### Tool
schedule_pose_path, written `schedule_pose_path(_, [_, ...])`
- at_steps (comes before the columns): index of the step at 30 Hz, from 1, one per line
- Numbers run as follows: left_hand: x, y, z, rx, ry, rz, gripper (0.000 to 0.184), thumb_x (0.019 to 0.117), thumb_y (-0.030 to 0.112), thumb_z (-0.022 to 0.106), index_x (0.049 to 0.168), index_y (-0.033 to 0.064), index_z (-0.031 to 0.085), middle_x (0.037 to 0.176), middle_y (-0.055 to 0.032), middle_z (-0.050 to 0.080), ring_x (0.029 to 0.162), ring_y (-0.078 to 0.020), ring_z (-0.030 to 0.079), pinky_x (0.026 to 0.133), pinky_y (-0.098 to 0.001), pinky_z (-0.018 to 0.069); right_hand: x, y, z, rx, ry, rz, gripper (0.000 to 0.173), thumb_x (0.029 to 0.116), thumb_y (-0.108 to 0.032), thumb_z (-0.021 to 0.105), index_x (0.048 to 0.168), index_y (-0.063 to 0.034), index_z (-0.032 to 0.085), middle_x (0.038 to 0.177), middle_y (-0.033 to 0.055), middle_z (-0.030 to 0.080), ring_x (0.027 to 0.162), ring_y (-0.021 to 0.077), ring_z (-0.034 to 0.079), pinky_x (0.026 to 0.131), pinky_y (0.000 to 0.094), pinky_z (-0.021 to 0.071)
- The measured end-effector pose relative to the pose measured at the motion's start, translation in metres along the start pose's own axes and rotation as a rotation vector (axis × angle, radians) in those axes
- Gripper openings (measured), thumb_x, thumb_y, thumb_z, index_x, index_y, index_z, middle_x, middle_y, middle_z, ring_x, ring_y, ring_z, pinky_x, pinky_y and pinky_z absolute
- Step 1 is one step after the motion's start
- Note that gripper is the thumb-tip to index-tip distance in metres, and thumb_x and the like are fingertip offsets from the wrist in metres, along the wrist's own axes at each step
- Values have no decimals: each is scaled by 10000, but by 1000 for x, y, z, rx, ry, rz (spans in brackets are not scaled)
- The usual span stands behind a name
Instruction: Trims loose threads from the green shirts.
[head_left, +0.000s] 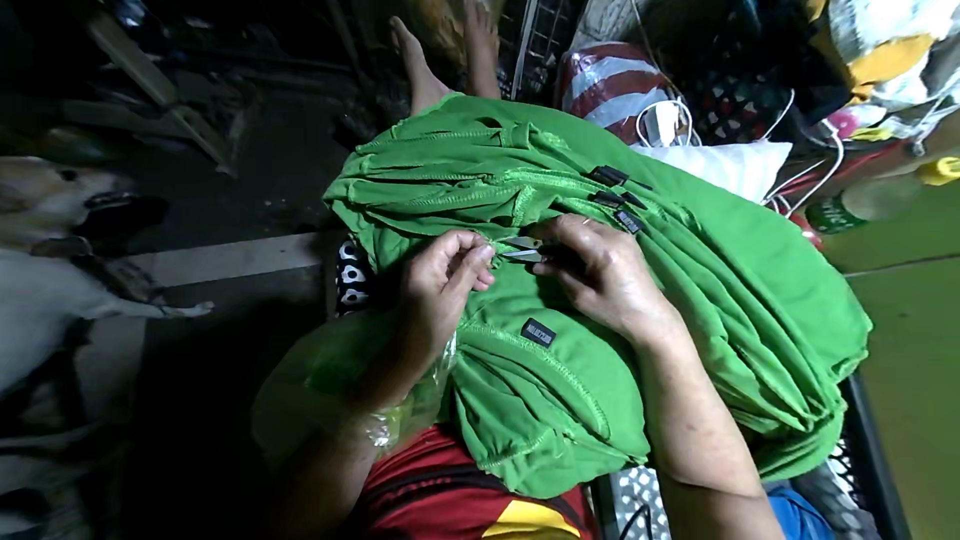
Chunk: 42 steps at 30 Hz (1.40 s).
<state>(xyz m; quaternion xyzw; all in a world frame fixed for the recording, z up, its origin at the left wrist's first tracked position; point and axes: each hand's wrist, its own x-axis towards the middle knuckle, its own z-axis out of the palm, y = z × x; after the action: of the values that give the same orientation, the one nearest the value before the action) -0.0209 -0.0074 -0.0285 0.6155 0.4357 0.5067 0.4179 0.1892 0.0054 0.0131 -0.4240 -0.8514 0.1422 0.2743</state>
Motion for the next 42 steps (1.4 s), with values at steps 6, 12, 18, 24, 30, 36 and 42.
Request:
schedule_pose_path(6, [-3,-2,5,65,47,42,114,1021,117,606,1032,9,641,839,37,670,717,26,655,678,-134,566,3,-5,11,-94,67,-27,194,879,-39,670,1067,-28,720,929,147,704,800,305,688,668,478,512])
schedule_pose_path(12, [-3,-5,3,35,86,67,136,1043,121,561,1053,1,624,878,27,650,742,15,640,709,-148,562,2,2,10,-9,73,-28,152,918,-24,634,1047,-14,714,881,129,711,770,269,693,692,463,539])
schedule_pose_path(18, [6,-1,0,166,174,138,175,1022,166,623,1074,10,680,998,-28,631,816,2,615,740,-139,531,3,16,-5,508,37,158,245,960,-52,620,1188,25,576,993,39,671,863,24,658,768,192,566])
schedule_pose_path(24, [19,6,9,385,107,53,176,963,168,690,978,1,745,914,-77,648,773,-28,569,718,-143,461,3,18,-1,539,69,178,239,961,-59,620,1182,22,577,976,43,668,840,35,652,741,196,558])
schedule_pose_path(30, [19,0,-14,-78,46,-68,60,981,104,645,928,114,670,753,130,655,639,49,597,612,-130,519,3,18,1,513,77,158,242,961,-69,635,1181,21,585,989,47,681,870,31,661,772,197,564])
schedule_pose_path(36, [15,-1,-16,-189,39,-115,106,1006,111,616,916,142,664,767,116,688,659,16,641,633,-151,555,2,20,3,486,93,134,261,954,-66,649,1189,32,593,1018,63,684,896,39,662,800,205,566])
schedule_pose_path(42, [12,0,-13,-175,5,-31,76,1011,67,596,967,93,653,823,90,710,708,-10,684,691,-189,599,3,1,9,338,219,-84,223,940,-40,647,1116,96,629,972,120,668,843,57,624,774,182,531])
